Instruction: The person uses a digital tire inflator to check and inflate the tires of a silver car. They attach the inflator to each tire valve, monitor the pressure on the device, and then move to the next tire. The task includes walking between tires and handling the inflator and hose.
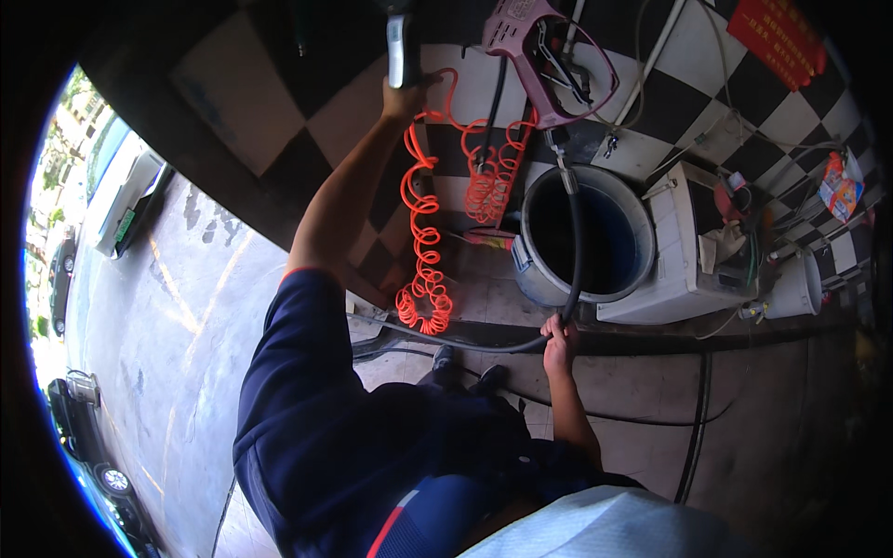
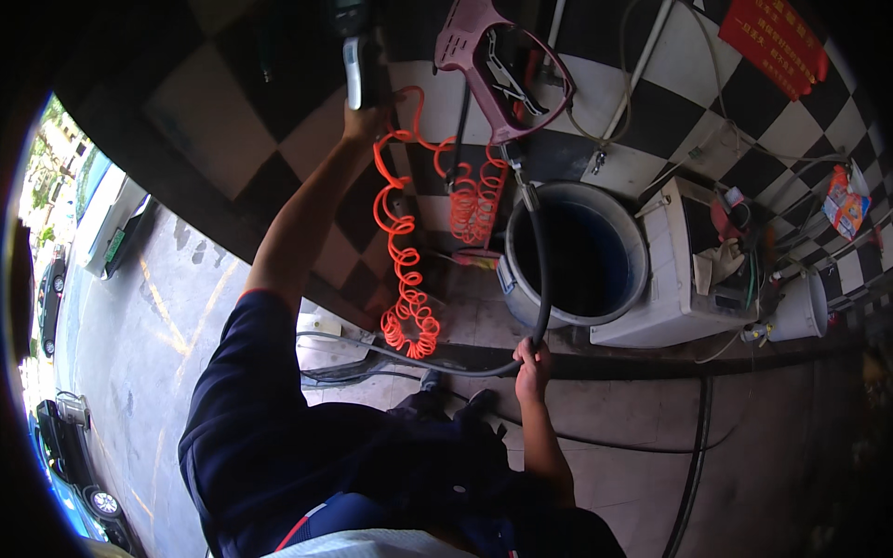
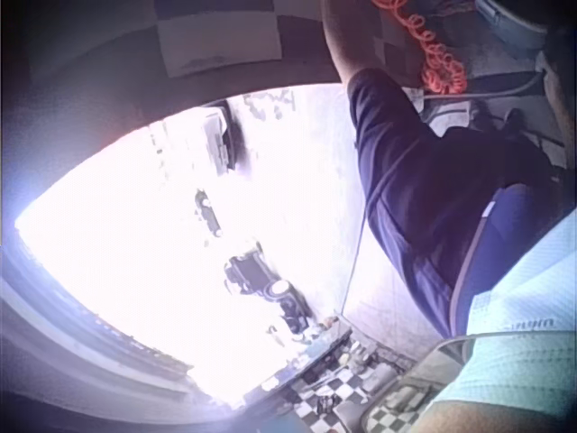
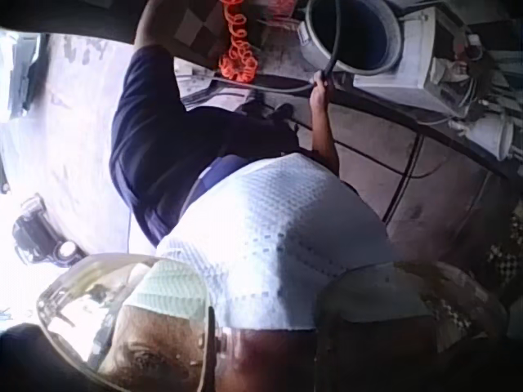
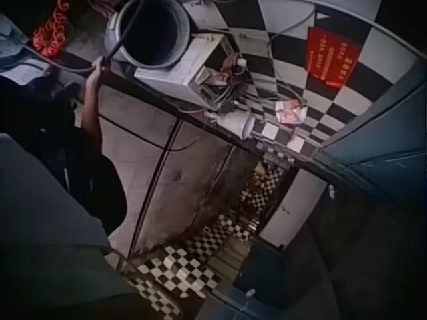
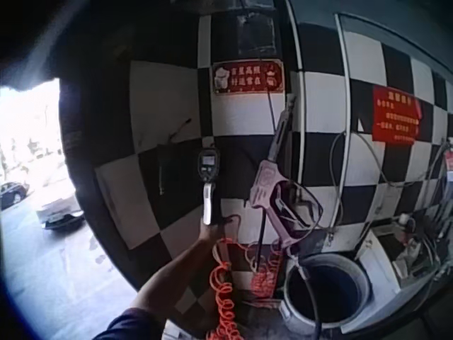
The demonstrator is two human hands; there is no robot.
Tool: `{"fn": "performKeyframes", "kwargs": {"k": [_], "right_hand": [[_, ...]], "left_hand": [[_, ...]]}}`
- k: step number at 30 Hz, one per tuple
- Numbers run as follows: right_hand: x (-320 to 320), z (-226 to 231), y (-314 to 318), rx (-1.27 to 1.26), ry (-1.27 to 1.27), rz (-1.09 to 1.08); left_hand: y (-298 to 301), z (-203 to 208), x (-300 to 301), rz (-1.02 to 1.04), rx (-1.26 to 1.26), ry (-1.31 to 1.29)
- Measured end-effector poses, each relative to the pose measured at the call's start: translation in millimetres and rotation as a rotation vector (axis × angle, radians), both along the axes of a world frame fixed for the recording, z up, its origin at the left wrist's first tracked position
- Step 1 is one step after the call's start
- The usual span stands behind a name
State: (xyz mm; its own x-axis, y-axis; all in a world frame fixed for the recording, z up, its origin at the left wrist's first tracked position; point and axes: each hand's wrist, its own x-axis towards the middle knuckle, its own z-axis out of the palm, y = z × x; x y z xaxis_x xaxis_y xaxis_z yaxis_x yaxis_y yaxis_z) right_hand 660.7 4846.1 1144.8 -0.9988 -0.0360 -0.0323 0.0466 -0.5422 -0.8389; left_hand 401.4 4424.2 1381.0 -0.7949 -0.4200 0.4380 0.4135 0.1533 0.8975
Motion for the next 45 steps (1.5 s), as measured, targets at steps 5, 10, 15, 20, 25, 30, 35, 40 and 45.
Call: {"fn": "performKeyframes", "kwargs": {"k": [5, 10, 15, 20, 25, 30, 35, 40, 45], "right_hand": [[4, 1, -6, 0.069, -0.043, -0.140], [13, 3, -14, 0.095, -0.044, -0.187], [14, 3, -21, 0.114, -0.010, -0.166], [5, -3, -23, 0.180, -0.035, -0.179], [-11, -6, -9, 0.140, 0.048, -0.105], [-12, -7, 8, 0.134, 0.047, -0.085], [-10, -11, 20, 0.141, 0.034, -0.102], [-10, -17, 22, 0.082, 0.035, -0.099], [-9, -22, 18, 0.070, 0.032, -0.096]], "left_hand": [[-5, 1, -96, 0.021, -0.144, -0.084], [-16, 0, -162, 0.028, -0.125, -0.103], [-42, -9, -190, 0.134, -0.022, -0.128], [-49, -34, -166, 0.291, -0.271, -0.106], [-51, -13, -71, 0.044, -0.162, -0.125], [-67, 84, 32, -0.253, -0.058, -0.207], [-63, 159, 92, -0.370, 0.037, -0.152], [-62, 194, 113, -0.301, 0.095, -0.043], [-82, 212, 113, -0.253, 0.221, -0.001]]}}
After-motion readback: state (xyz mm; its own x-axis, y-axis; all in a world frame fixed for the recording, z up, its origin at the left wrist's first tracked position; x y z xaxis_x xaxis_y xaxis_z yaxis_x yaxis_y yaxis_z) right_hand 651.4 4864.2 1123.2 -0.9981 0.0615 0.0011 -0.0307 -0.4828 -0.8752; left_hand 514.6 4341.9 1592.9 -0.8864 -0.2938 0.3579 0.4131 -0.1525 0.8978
